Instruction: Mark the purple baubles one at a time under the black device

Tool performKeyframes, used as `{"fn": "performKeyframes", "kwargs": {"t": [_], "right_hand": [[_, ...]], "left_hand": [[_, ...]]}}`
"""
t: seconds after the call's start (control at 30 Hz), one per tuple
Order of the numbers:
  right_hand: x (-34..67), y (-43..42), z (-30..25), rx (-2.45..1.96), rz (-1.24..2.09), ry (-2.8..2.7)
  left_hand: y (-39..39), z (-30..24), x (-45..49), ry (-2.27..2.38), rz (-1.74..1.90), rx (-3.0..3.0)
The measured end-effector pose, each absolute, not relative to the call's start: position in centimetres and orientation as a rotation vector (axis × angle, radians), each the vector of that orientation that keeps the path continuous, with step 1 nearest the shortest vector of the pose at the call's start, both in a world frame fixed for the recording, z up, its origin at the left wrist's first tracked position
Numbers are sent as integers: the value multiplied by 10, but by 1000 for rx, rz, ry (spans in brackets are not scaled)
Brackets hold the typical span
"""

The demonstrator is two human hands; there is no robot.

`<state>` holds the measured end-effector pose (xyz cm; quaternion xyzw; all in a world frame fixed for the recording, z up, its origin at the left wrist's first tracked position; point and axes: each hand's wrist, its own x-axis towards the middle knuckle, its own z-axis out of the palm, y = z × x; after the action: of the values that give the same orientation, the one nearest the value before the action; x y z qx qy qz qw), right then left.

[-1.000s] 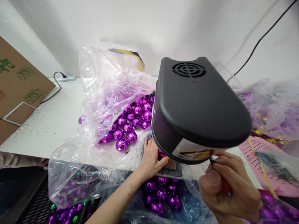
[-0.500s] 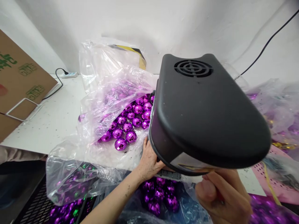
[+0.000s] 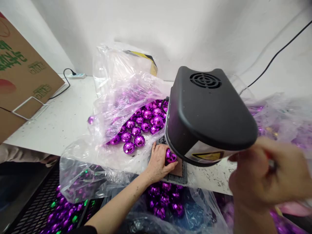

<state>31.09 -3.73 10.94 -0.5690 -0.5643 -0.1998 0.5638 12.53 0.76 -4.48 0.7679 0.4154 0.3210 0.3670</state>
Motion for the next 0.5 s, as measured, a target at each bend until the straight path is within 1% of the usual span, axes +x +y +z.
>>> {"fn": "performKeyframes", "kwargs": {"t": [0.03,0.1,0.27,0.37,0.5], "right_hand": [[314,-24,121,-1322,-535,-1324],[321,0,134,-1314,-489,-1337],[328,25,131,-1248,-433,-1242],[329,23,126,-1248,-380,-1229],[326,20,127,-1322,-364,-1181]], "left_hand": [[8,-46,126,1066,827,1996],[9,-45,126,1061,843,2038],[-5,-25,99,1085,825,2014],[-32,-18,78,1057,672,1984],[-67,-22,64,942,406,2076]]}}
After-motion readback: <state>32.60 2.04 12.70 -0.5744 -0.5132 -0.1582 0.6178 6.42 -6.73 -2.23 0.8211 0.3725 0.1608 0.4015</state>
